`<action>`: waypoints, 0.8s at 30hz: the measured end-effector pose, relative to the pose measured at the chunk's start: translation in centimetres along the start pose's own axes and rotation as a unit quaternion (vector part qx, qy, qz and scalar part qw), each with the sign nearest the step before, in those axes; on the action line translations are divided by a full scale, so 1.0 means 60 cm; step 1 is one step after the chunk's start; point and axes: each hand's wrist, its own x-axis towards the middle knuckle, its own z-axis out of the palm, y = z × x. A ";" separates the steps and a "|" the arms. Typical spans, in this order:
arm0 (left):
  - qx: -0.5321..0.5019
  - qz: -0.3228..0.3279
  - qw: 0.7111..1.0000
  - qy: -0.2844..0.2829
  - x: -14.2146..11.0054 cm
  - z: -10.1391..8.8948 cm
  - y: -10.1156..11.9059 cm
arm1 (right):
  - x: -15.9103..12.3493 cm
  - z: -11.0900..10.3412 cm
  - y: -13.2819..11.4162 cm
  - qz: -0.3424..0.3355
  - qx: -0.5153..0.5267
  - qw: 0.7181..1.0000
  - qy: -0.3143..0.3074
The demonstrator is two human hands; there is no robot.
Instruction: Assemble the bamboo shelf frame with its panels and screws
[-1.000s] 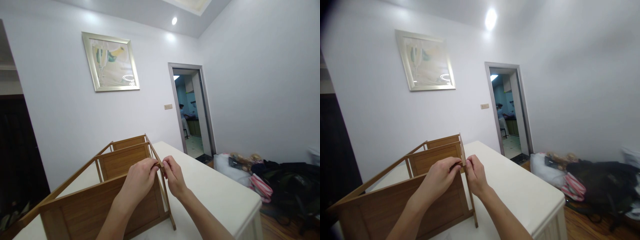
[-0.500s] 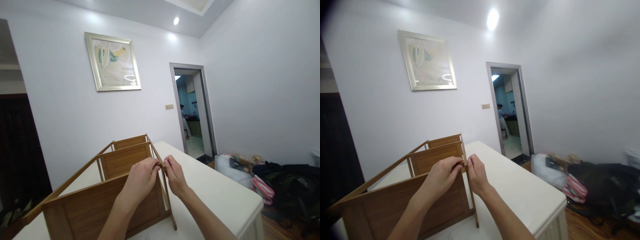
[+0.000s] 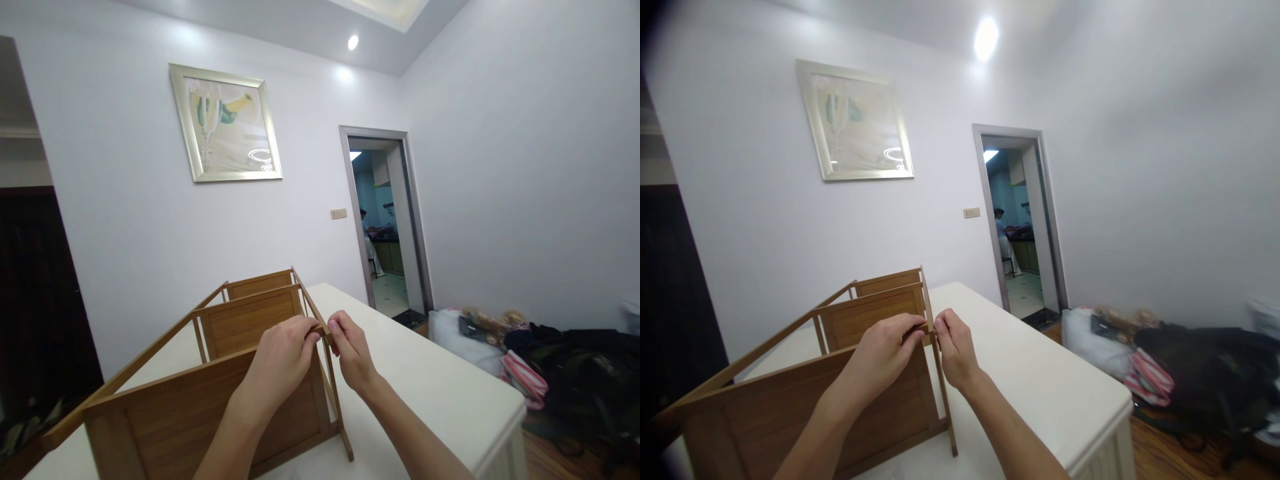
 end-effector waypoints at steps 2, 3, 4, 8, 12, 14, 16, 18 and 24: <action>0.002 -0.001 1.000 -0.001 0.000 0.000 0.000 | -0.001 0.000 0.005 0.007 0.030 0.999 0.008; 0.003 0.000 1.000 -0.001 0.000 0.001 -0.001 | -0.002 0.000 0.007 0.011 0.042 0.999 0.014; 0.005 0.000 1.000 0.000 0.000 0.001 -0.001 | -0.003 0.001 0.009 0.014 0.051 0.998 0.019; 0.005 0.000 1.000 0.000 0.000 0.002 -0.001 | -0.010 0.004 0.013 0.013 0.059 0.998 0.025; 0.005 0.000 1.000 -0.004 0.001 0.001 0.001 | -0.010 0.006 0.012 0.007 0.050 0.998 0.029; 0.006 0.000 1.000 -0.004 0.002 0.001 0.001 | -0.009 0.005 0.010 0.003 0.031 0.999 0.028; 0.008 0.001 1.000 -0.002 0.001 0.001 0.001 | -0.007 0.004 0.006 0.000 0.003 1.000 0.025; 0.010 0.002 1.000 0.000 0.001 0.001 0.000 | -0.005 0.002 0.001 -0.004 -0.029 0.999 0.020; 0.014 0.010 1.000 0.003 -0.001 0.004 -0.004 | 0.003 -0.002 -0.007 -0.047 -0.109 0.993 0.005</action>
